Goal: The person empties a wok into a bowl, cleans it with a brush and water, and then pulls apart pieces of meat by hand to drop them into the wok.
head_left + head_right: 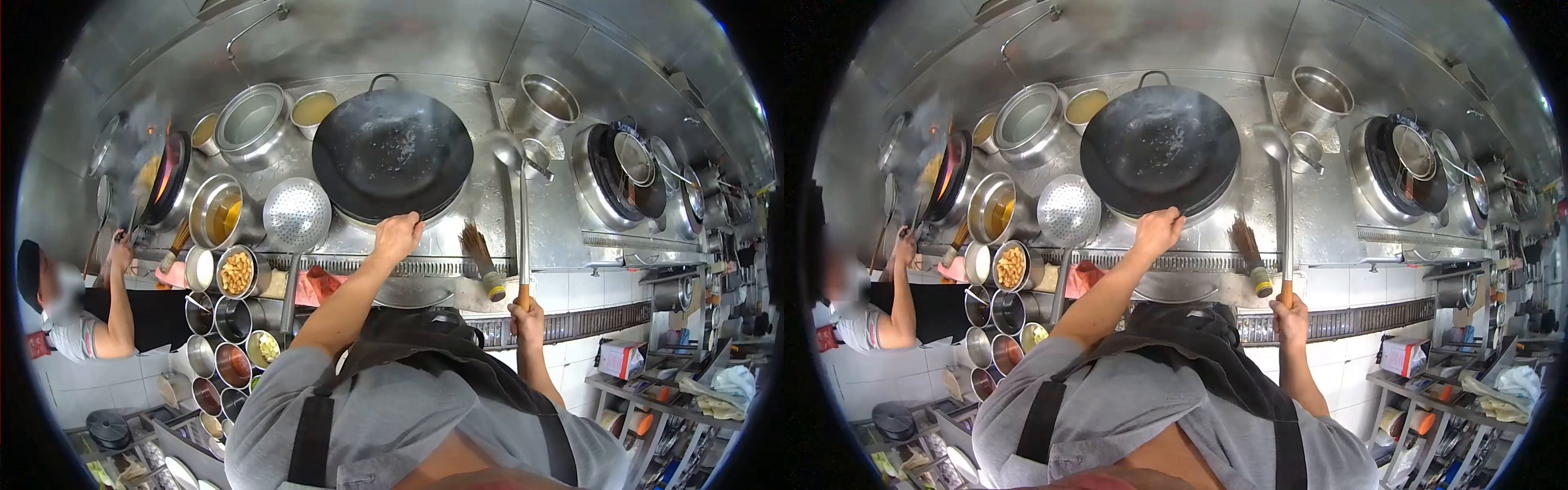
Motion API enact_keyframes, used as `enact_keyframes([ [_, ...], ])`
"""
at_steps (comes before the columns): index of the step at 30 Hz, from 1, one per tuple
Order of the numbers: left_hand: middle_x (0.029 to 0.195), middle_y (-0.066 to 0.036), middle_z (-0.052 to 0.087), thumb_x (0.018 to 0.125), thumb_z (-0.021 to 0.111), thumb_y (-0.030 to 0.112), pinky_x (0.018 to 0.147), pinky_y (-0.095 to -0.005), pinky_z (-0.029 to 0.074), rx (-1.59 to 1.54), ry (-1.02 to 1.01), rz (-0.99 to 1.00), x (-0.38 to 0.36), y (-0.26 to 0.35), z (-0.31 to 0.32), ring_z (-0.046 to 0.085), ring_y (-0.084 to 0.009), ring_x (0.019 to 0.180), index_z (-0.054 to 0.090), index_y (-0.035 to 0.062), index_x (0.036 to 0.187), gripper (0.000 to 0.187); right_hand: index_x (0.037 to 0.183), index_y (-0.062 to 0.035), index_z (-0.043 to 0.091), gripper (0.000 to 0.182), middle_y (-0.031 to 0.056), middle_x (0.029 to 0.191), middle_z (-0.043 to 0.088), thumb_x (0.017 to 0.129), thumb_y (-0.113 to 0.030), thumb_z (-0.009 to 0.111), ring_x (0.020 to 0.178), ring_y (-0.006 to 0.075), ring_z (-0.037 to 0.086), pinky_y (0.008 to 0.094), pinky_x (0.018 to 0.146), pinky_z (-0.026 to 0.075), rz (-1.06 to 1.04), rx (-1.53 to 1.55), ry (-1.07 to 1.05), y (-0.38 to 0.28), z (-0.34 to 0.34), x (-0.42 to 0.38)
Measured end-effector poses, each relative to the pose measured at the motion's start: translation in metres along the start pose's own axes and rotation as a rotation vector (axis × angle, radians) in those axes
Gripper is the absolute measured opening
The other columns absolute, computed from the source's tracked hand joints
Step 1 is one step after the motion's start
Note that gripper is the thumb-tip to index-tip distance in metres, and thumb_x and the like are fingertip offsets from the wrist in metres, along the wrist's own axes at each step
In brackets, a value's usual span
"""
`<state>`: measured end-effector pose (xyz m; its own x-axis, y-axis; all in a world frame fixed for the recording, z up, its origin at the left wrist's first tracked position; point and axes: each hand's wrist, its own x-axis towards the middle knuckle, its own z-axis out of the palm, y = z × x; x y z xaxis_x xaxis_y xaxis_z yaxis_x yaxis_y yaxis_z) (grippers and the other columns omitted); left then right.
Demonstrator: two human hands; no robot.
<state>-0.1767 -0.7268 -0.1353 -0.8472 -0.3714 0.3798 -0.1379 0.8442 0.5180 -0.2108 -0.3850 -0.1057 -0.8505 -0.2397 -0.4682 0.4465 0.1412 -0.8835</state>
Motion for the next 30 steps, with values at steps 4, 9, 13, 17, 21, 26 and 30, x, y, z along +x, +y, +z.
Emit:
enact_keyframes([
  [4, 0.074, -0.011, 0.064, 0.080, 0.064, 0.019, 0.066, -0.0456, 0.049, -0.005, -0.114, -0.113, 0.002, -0.004, -0.001, 0.064, -0.0318, 0.075, 0.056, 0.0049, 0.079, 0.016, 0.087, -0.0012, 0.053, 0.016, 0.0028, 0.053, 0.047, 0.073, -0.001, 0.061, 0.033, 0.0115, 0.038, 0.0236, 0.031, 0.030, 0.047, 0.133, -0.193, -0.026, 0.039, -0.026],
  [9, 0.123, -0.018, 0.053, 0.082, 0.067, 0.026, 0.099, -0.0390, 0.039, -0.465, 0.060, -0.038, -0.016, 0.011, -0.028, 0.049, -0.0328, 0.117, 0.059, -0.0009, 0.110, 0.039, 0.085, 0.0007, 0.053, 0.017, 0.0086, 0.053, 0.052, 0.071, -0.008, 0.058, 0.034, 0.0162, 0.044, 0.0271, 0.033, 0.035, 0.106, 0.094, -0.475, -0.055, 0.098, -0.034],
  [13, 0.115, -0.018, 0.059, 0.088, 0.062, 0.025, 0.095, -0.0375, 0.042, -1.271, -0.401, -0.533, -0.037, 0.041, -0.067, 0.055, -0.0258, 0.112, 0.053, -0.0039, 0.113, 0.039, 0.086, 0.0010, 0.055, 0.023, 0.0092, 0.052, 0.051, 0.075, -0.018, 0.060, 0.035, 0.0177, 0.045, 0.0273, 0.033, 0.036, 0.188, 0.104, -0.730, -0.069, 0.171, -0.026],
  [17, 0.086, -0.015, 0.063, 0.086, 0.055, 0.011, 0.077, -0.0390, 0.050, -1.607, 0.082, -0.804, -0.035, 0.006, -0.106, 0.063, -0.0244, 0.078, 0.049, 0.0004, 0.096, 0.015, 0.088, 0.0010, 0.058, 0.034, 0.0084, 0.059, 0.058, 0.089, -0.033, 0.058, 0.042, 0.0161, 0.055, 0.0253, 0.037, 0.039, 0.048, -0.133, -0.927, -0.061, 0.238, -0.004],
  [21, 0.066, -0.012, 0.055, 0.081, 0.053, 0.003, 0.048, -0.0360, 0.051, -1.310, 0.352, -0.958, -0.025, -0.073, -0.140, 0.058, -0.0236, 0.051, 0.048, -0.0016, 0.087, 0.009, 0.098, 0.0002, 0.062, 0.030, 0.0069, 0.067, 0.063, 0.089, -0.029, 0.062, 0.049, 0.0126, 0.060, 0.0236, 0.039, 0.041, -0.137, -0.283, -0.908, -0.059, 0.256, -0.004],
  [26, 0.068, -0.017, 0.061, 0.077, 0.055, 0.005, 0.051, -0.0395, 0.052, -0.595, 0.352, -1.046, -0.020, -0.158, -0.178, 0.063, -0.0281, 0.056, 0.050, -0.0078, 0.095, 0.023, 0.099, 0.0020, 0.063, 0.029, 0.0075, 0.069, 0.064, 0.086, -0.023, 0.067, 0.049, 0.0118, 0.059, 0.0232, 0.040, 0.042, -0.176, -0.358, -0.541, -0.036, 0.184, 0.016],
  [30, 0.100, -0.031, 0.062, 0.075, 0.058, 0.012, 0.082, -0.0410, 0.052, 0.275, 0.175, -0.932, 0.004, -0.241, -0.211, 0.064, -0.0394, 0.092, 0.052, -0.0109, 0.105, 0.039, 0.100, 0.0037, 0.062, 0.034, 0.0096, 0.067, 0.063, 0.088, -0.028, 0.064, 0.045, 0.0147, 0.059, 0.0237, 0.035, 0.040, -0.132, -0.325, -0.268, 0.014, 0.089, 0.034],
])
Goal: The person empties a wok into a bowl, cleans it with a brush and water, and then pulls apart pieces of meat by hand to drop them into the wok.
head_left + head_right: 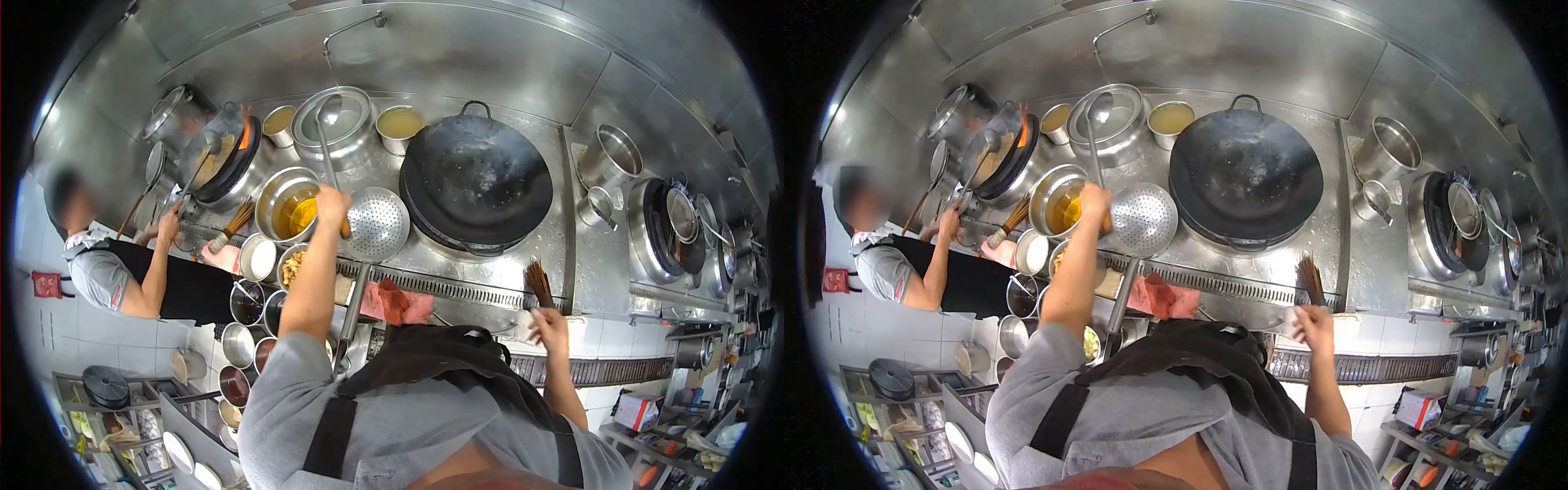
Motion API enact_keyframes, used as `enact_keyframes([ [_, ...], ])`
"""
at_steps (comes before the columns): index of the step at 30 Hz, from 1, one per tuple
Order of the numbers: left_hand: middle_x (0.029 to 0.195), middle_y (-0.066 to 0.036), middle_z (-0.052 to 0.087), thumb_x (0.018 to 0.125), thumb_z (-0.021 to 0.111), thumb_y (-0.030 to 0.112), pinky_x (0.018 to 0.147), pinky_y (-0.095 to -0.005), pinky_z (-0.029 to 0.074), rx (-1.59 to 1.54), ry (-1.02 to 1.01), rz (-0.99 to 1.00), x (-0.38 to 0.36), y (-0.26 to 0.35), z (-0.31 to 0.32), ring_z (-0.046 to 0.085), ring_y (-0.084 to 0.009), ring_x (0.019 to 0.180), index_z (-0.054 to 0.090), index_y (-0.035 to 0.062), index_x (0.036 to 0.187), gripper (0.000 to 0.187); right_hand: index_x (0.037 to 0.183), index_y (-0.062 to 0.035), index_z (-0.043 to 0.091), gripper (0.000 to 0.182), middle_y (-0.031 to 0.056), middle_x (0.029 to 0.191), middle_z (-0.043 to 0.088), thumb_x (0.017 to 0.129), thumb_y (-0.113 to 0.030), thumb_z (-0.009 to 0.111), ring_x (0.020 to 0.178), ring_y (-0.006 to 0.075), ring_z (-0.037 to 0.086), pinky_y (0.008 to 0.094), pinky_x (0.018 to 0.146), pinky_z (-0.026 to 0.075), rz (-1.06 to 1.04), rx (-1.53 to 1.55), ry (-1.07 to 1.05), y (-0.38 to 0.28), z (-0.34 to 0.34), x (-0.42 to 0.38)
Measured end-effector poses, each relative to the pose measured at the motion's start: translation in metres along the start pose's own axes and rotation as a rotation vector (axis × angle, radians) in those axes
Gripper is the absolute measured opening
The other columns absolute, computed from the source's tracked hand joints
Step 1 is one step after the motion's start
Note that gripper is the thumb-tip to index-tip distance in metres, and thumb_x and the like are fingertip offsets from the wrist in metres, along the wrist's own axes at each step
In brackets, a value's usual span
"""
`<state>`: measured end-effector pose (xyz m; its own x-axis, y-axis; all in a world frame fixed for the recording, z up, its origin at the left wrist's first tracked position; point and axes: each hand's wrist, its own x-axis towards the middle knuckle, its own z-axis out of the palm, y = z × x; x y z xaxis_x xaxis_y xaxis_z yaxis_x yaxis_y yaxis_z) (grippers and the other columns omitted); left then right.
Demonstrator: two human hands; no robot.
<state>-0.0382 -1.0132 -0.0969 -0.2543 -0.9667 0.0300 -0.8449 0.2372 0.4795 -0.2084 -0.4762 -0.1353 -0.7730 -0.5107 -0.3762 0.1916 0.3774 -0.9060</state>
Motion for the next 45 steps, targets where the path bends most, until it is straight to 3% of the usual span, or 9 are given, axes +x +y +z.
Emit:
enact_keyframes([
  [10, 0.105, -0.028, 0.063, 0.076, 0.054, 0.017, 0.090, -0.0387, 0.048, 0.273, -0.246, 0.057, 0.113, 0.024, -0.011, 0.059, -0.0355, 0.108, 0.067, -0.0084, 0.092, 0.033, 0.093, 0.0110, 0.060, 0.045, 0.0163, 0.063, 0.063, 0.084, -0.033, 0.066, 0.042, 0.0219, 0.060, 0.0305, 0.033, 0.045, 0.543, -0.218, 0.421, 0.167, -0.074, -0.124],
  [12, 0.089, -0.026, 0.067, 0.075, 0.054, 0.014, 0.071, -0.0375, 0.053, 0.272, -0.236, 0.113, 0.140, 0.020, -0.005, 0.067, -0.0338, 0.084, 0.066, -0.0062, 0.073, 0.024, 0.092, 0.0121, 0.060, 0.046, 0.0170, 0.063, 0.063, 0.084, -0.032, 0.066, 0.042, 0.0227, 0.060, 0.0312, 0.033, 0.045, 0.623, -0.229, 0.450, 0.190, -0.072, -0.153],
  [14, 0.074, -0.020, 0.065, 0.076, 0.053, 0.012, 0.049, -0.0333, 0.049, -0.610, -0.656, -0.224, 0.169, 0.013, -0.005, 0.060, -0.0264, 0.055, 0.059, 0.0002, 0.059, 0.022, 0.092, 0.0125, 0.060, 0.043, 0.0175, 0.063, 0.064, 0.083, -0.029, 0.066, 0.042, 0.0229, 0.060, 0.0321, 0.035, 0.046, 0.760, -0.212, 0.490, 0.202, -0.068, -0.176],
  [16, 0.060, -0.012, 0.053, 0.073, 0.052, -0.003, 0.037, -0.0268, 0.038, -1.556, -0.410, -0.544, 0.144, 0.040, -0.020, 0.049, -0.0190, 0.045, 0.049, 0.0019, 0.059, 0.015, 0.091, 0.0112, 0.062, 0.040, 0.0169, 0.062, 0.064, 0.081, -0.027, 0.067, 0.045, 0.0222, 0.060, 0.0330, 0.041, 0.048, 0.776, -0.183, 0.495, 0.193, -0.061, -0.191],
  [20, 0.058, -0.009, 0.047, 0.073, 0.047, -0.007, 0.042, -0.0244, 0.048, -1.963, -0.519, -0.564, 0.185, 0.048, -0.021, 0.050, -0.0185, 0.046, 0.043, 0.0025, 0.062, 0.015, 0.088, 0.0091, 0.065, 0.037, 0.0163, 0.063, 0.065, 0.079, -0.027, 0.069, 0.051, 0.0211, 0.063, 0.0337, 0.050, 0.050, 0.811, -0.133, 0.547, 0.175, -0.038, -0.195],
  [22, 0.057, -0.009, 0.047, 0.073, 0.045, -0.008, 0.044, -0.0254, 0.051, -1.953, -0.438, -0.592, 0.179, 0.075, -0.030, 0.051, -0.0189, 0.046, 0.043, 0.0031, 0.063, 0.015, 0.088, 0.0098, 0.062, 0.032, 0.0144, 0.059, 0.061, 0.081, -0.021, 0.068, 0.041, 0.0203, 0.060, 0.0311, 0.034, 0.046, 0.705, -0.148, 0.488, 0.180, -0.026, -0.195],
  [29, 0.054, -0.009, 0.041, 0.069, 0.046, -0.011, 0.038, -0.0225, 0.044, -1.602, -0.562, -0.329, 0.167, 0.218, -0.052, 0.043, -0.0192, 0.043, 0.039, 0.0018, 0.058, 0.018, 0.082, 0.0094, 0.064, 0.025, 0.0149, 0.055, 0.061, 0.077, -0.015, 0.067, 0.041, 0.0207, 0.060, 0.0325, 0.039, 0.050, 0.670, -0.167, 0.511, 0.195, -0.028, -0.192],
  [36, 0.058, -0.004, 0.045, 0.087, 0.048, 0.005, 0.037, -0.0170, 0.042, -1.182, -0.715, -0.006, 0.112, 0.352, -0.110, 0.044, -0.0098, 0.044, 0.041, 0.0025, 0.078, 0.012, 0.081, 0.0083, 0.063, 0.025, 0.0123, 0.052, 0.058, 0.079, -0.016, 0.068, 0.040, 0.0198, 0.059, 0.0311, 0.036, 0.047, 0.720, -0.009, 0.624, 0.228, -0.089, -0.179],
  [45, 0.059, -0.005, 0.050, 0.087, 0.048, 0.007, 0.038, -0.0201, 0.042, -1.043, -0.620, 0.067, 0.087, 0.343, -0.080, 0.046, -0.0113, 0.043, 0.047, 0.0011, 0.084, 0.006, 0.078, 0.0090, 0.062, 0.027, 0.0160, 0.056, 0.061, 0.081, -0.018, 0.065, 0.042, 0.0217, 0.060, 0.0330, 0.038, 0.049, 0.797, -0.029, 0.560, 0.238, -0.118, -0.191],
])
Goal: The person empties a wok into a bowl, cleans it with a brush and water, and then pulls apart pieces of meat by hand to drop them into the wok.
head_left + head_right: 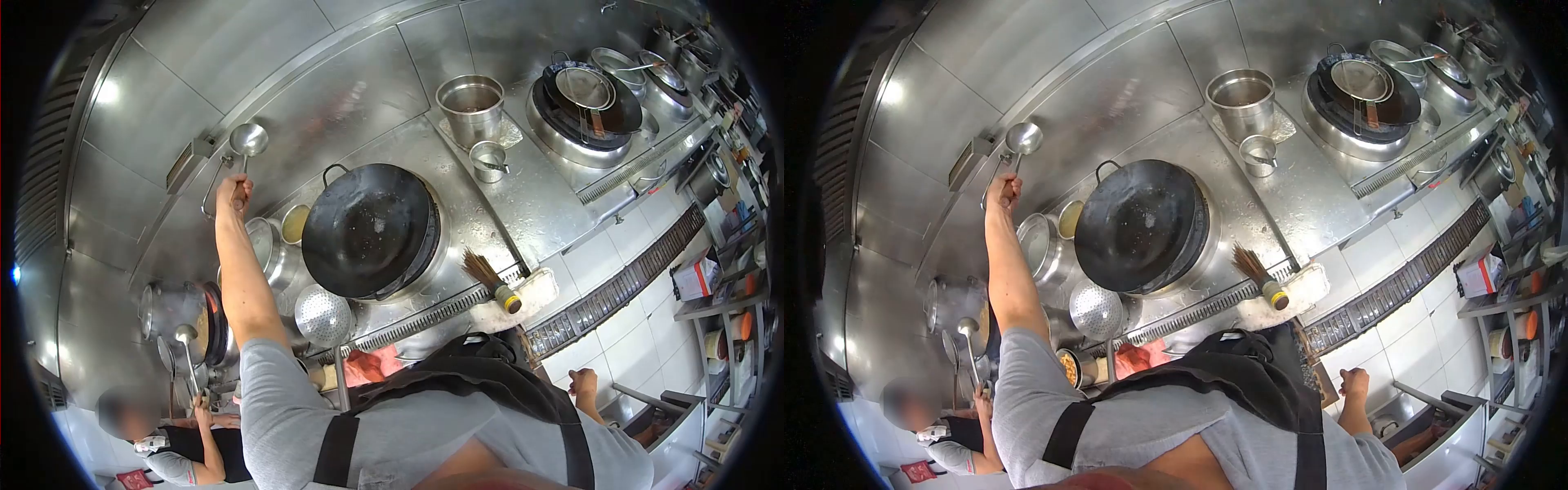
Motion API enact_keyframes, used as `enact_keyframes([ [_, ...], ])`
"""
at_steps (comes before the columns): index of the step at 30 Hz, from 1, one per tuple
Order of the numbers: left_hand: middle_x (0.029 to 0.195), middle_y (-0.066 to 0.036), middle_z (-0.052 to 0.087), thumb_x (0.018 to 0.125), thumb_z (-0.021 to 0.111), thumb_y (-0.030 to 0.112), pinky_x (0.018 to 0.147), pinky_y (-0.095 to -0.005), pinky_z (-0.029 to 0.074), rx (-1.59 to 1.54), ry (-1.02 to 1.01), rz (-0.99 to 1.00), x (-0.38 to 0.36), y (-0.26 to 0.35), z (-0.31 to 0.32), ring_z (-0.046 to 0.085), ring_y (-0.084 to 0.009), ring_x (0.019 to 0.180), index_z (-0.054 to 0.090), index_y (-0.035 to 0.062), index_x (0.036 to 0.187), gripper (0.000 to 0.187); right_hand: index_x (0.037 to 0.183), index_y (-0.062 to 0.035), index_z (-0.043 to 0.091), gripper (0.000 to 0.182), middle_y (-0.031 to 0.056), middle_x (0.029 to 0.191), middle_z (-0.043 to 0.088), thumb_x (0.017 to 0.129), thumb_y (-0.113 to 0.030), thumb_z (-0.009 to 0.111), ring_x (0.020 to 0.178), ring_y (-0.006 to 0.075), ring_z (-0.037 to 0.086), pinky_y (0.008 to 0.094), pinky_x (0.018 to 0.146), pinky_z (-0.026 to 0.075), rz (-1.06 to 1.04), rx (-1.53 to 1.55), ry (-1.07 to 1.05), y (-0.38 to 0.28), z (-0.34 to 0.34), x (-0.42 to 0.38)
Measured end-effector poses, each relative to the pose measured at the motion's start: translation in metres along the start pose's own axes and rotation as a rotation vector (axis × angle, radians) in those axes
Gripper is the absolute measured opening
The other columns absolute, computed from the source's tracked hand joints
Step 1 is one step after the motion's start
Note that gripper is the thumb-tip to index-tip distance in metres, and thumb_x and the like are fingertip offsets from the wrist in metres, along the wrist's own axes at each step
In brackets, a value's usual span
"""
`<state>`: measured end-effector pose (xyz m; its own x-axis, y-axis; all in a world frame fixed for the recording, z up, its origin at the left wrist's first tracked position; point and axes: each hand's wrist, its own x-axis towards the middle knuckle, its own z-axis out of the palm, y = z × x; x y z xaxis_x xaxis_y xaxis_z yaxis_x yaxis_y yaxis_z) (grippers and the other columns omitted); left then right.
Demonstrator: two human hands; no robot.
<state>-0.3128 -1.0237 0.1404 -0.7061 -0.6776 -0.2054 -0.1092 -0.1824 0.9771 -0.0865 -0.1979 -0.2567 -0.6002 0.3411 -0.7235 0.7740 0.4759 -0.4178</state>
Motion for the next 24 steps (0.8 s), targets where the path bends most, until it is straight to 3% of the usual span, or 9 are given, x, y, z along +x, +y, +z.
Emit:
enact_keyframes([
  [4, 0.058, -0.005, 0.051, 0.085, 0.052, 0.008, 0.038, -0.0211, 0.041, 0.093, 0.025, -0.002, -0.020, -0.011, 0.017, 0.046, -0.0119, 0.042, 0.051, 0.0023, 0.082, 0.007, 0.063, 0.0075, 0.059, 0.030, 0.0155, 0.050, 0.058, 0.078, -0.018, 0.061, 0.039, 0.0217, 0.059, 0.0332, 0.040, 0.049, -0.085, -0.065, 0.009, -0.001, -0.011, -0.001],
  [10, 0.059, -0.005, 0.055, 0.084, 0.053, 0.010, 0.038, -0.0224, 0.041, 0.388, 0.008, 0.002, -0.042, -0.027, 0.079, 0.047, -0.0096, 0.043, 0.055, 0.0030, 0.073, 0.014, 0.087, 0.0077, 0.063, 0.030, 0.0107, 0.055, 0.059, 0.084, -0.022, 0.063, 0.041, 0.0165, 0.058, 0.0295, 0.039, 0.046, -0.016, 0.066, -0.004, 0.000, -0.030, -0.014],
  [15, 0.054, -0.005, 0.054, 0.079, 0.059, 0.019, 0.041, -0.0304, 0.041, 0.850, -0.045, -0.003, -0.039, -0.063, 0.146, 0.050, -0.0163, 0.043, 0.060, 0.0026, 0.067, 0.021, 0.087, 0.0057, 0.064, 0.028, 0.0095, 0.053, 0.058, 0.084, -0.022, 0.065, 0.041, 0.0155, 0.057, 0.0293, 0.039, 0.044, 0.016, -0.019, 0.023, 0.019, -0.040, -0.029],
  [17, 0.060, -0.012, 0.061, 0.073, 0.060, 0.018, 0.045, -0.0359, 0.047, 1.054, -0.110, 0.014, -0.067, -0.079, 0.195, 0.059, -0.0222, 0.049, 0.062, -0.0007, 0.066, 0.021, 0.087, 0.0060, 0.064, 0.028, 0.0092, 0.052, 0.058, 0.084, -0.022, 0.065, 0.041, 0.0155, 0.056, 0.0293, 0.039, 0.044, 0.003, -0.028, 0.015, 0.019, -0.041, -0.027],
  [19, 0.071, -0.021, 0.066, 0.070, 0.057, 0.018, 0.057, -0.0412, 0.052, 1.374, -0.166, 0.164, -0.072, -0.121, 0.234, 0.067, -0.0291, 0.062, 0.066, -0.0040, 0.070, 0.024, 0.088, 0.0057, 0.064, 0.028, 0.0092, 0.053, 0.058, 0.084, -0.022, 0.065, 0.041, 0.0155, 0.057, 0.0290, 0.039, 0.044, -0.025, -0.054, 0.017, 0.017, -0.040, -0.015],
  [20, 0.080, -0.024, 0.067, 0.069, 0.055, 0.019, 0.070, -0.0415, 0.054, 1.478, -0.252, 0.273, -0.065, -0.153, 0.249, 0.069, -0.0321, 0.076, 0.068, -0.0041, 0.076, 0.027, 0.088, 0.0055, 0.064, 0.028, 0.0093, 0.053, 0.059, 0.084, -0.023, 0.065, 0.041, 0.0156, 0.057, 0.0291, 0.039, 0.044, -0.042, -0.035, 0.020, 0.005, -0.039, -0.013],
  [22, 0.097, -0.025, 0.065, 0.072, 0.056, 0.017, 0.083, -0.0429, 0.051, 1.712, -0.391, 0.501, -0.074, -0.214, 0.283, 0.064, -0.0356, 0.097, 0.069, -0.0027, 0.090, 0.030, 0.089, 0.0051, 0.064, 0.030, 0.0095, 0.054, 0.059, 0.084, -0.024, 0.064, 0.041, 0.0156, 0.057, 0.0292, 0.039, 0.045, -0.089, -0.009, 0.027, -0.016, -0.040, -0.002],
  [23, 0.111, -0.024, 0.062, 0.080, 0.052, 0.017, 0.091, -0.0419, 0.048, 1.627, -0.368, 0.258, -0.124, -0.214, 0.303, 0.061, -0.0366, 0.104, 0.066, -0.0021, 0.104, 0.034, 0.090, 0.0049, 0.065, 0.031, 0.0097, 0.054, 0.060, 0.085, -0.025, 0.064, 0.041, 0.0156, 0.058, 0.0293, 0.040, 0.046, -0.119, -0.002, 0.028, -0.025, -0.039, 0.006],
  [24, 0.116, -0.023, 0.060, 0.083, 0.049, 0.017, 0.092, -0.0429, 0.048, 1.654, -0.448, 0.204, -0.139, -0.237, 0.315, 0.060, -0.0371, 0.107, 0.064, -0.0013, 0.108, 0.034, 0.090, 0.0042, 0.064, 0.032, 0.0098, 0.057, 0.060, 0.085, -0.027, 0.064, 0.042, 0.0167, 0.058, 0.0292, 0.039, 0.046, -0.151, -0.029, 0.027, -0.033, -0.040, 0.012],
])
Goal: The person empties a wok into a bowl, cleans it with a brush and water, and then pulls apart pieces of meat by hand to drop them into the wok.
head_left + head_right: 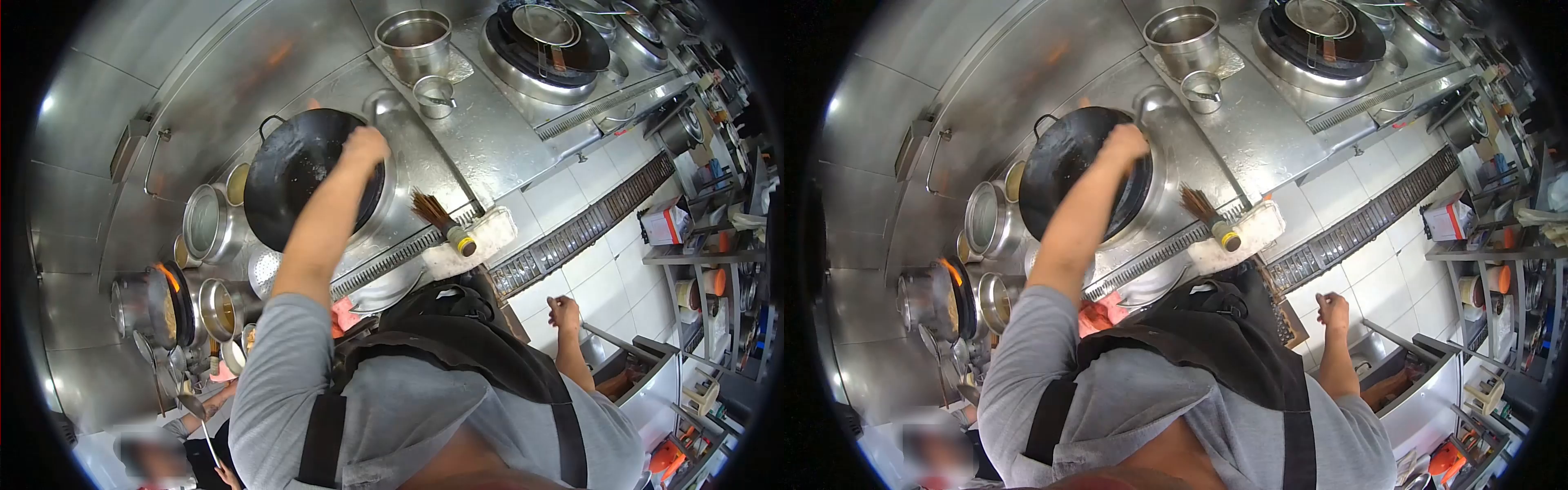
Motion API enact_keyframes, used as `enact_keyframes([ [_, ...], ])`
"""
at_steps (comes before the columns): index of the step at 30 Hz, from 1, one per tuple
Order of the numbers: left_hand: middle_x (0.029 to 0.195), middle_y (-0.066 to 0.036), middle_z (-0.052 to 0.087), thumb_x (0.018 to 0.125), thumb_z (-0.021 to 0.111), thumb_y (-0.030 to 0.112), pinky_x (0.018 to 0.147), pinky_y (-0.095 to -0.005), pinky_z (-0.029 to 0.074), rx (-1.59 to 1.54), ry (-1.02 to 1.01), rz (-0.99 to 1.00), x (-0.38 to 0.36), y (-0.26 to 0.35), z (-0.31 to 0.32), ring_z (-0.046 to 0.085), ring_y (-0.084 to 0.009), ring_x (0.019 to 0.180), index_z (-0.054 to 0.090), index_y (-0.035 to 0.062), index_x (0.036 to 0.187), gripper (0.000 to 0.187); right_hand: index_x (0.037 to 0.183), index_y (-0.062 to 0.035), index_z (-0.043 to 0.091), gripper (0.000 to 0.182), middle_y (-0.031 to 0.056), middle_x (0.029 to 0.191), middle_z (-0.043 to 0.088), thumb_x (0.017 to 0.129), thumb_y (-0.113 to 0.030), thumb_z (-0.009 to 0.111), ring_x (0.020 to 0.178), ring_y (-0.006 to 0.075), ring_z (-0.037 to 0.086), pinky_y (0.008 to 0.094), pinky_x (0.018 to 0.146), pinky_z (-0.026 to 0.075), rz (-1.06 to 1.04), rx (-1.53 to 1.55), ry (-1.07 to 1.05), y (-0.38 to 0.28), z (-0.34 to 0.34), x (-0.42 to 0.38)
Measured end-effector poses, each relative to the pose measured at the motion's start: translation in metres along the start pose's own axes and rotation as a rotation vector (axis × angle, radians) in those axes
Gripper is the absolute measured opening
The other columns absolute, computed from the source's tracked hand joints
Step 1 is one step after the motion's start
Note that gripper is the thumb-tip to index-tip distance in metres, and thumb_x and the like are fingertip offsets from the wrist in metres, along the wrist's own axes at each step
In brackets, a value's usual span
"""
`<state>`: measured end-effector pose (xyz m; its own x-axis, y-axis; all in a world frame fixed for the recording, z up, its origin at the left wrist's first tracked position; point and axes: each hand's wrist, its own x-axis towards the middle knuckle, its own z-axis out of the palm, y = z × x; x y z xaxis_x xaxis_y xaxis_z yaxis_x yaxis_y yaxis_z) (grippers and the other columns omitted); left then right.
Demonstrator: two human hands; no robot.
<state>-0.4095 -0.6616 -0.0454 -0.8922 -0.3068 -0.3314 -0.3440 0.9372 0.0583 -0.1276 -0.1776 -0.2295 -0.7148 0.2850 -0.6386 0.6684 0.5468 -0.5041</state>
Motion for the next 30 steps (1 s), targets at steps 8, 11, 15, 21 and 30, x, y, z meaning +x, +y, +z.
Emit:
enact_keyframes([
  [8, 0.113, -0.030, 0.058, 0.083, 0.051, 0.013, 0.091, -0.0390, 0.049, -0.213, -0.037, -0.012, -0.044, 0.065, 0.123, 0.058, -0.0384, 0.108, 0.039, -0.0176, 0.121, 0.050, 0.089, 0.0014, 0.067, 0.029, 0.0115, 0.064, 0.063, 0.082, -0.026, 0.068, 0.054, 0.0199, 0.060, 0.0331, 0.053, 0.049, -0.507, 0.022, -0.012, -0.107, 0.024, 0.011],
  [11, 0.110, -0.032, 0.058, 0.076, 0.058, 0.010, 0.090, -0.0396, 0.049, -0.314, -0.072, -0.052, -0.078, 0.077, 0.115, 0.059, -0.0400, 0.106, 0.036, -0.0181, 0.120, 0.057, 0.094, -0.0004, 0.067, 0.032, 0.0174, 0.085, 0.066, 0.078, -0.029, 0.069, 0.078, 0.0335, 0.064, 0.0403, 0.072, 0.051, -0.789, -0.108, 0.058, -0.164, 0.049, 0.004],
  [15, 0.107, -0.032, 0.060, 0.072, 0.061, 0.012, 0.089, -0.0417, 0.049, -0.376, -0.010, -0.069, -0.077, 0.066, 0.108, 0.060, -0.0412, 0.101, 0.042, -0.0156, 0.118, 0.057, 0.117, -0.0001, 0.054, 0.053, 0.0224, 0.098, 0.060, 0.075, -0.028, 0.071, 0.095, 0.0358, 0.059, 0.0422, 0.081, 0.049, -1.112, -0.397, -0.114, -0.228, 0.092, 0.012],
  [21, 0.100, -0.027, 0.063, 0.069, 0.063, 0.023, 0.089, -0.0422, 0.047, -0.409, 0.100, -0.052, -0.067, 0.027, 0.096, 0.060, -0.0397, 0.101, 0.063, -0.0039, 0.098, 0.040, 0.132, 0.0031, 0.040, 0.073, 0.0313, 0.098, 0.061, 0.069, -0.021, 0.067, 0.095, 0.0406, 0.061, 0.0429, 0.086, 0.048, -0.855, -0.558, -0.381, -0.254, 0.152, 0.057],
  [30, 0.095, -0.027, 0.064, 0.070, 0.062, 0.019, 0.087, -0.0424, 0.048, -0.623, 0.096, -0.067, -0.081, 0.018, 0.075, 0.061, -0.0406, 0.095, 0.061, -0.0039, 0.100, 0.039, 0.121, 0.0051, 0.053, 0.048, 0.0179, 0.105, 0.061, 0.078, -0.011, 0.063, 0.087, 0.0287, 0.063, 0.0374, 0.059, 0.056, -0.168, 0.956, -0.580, -0.231, 0.029, 0.100],
])
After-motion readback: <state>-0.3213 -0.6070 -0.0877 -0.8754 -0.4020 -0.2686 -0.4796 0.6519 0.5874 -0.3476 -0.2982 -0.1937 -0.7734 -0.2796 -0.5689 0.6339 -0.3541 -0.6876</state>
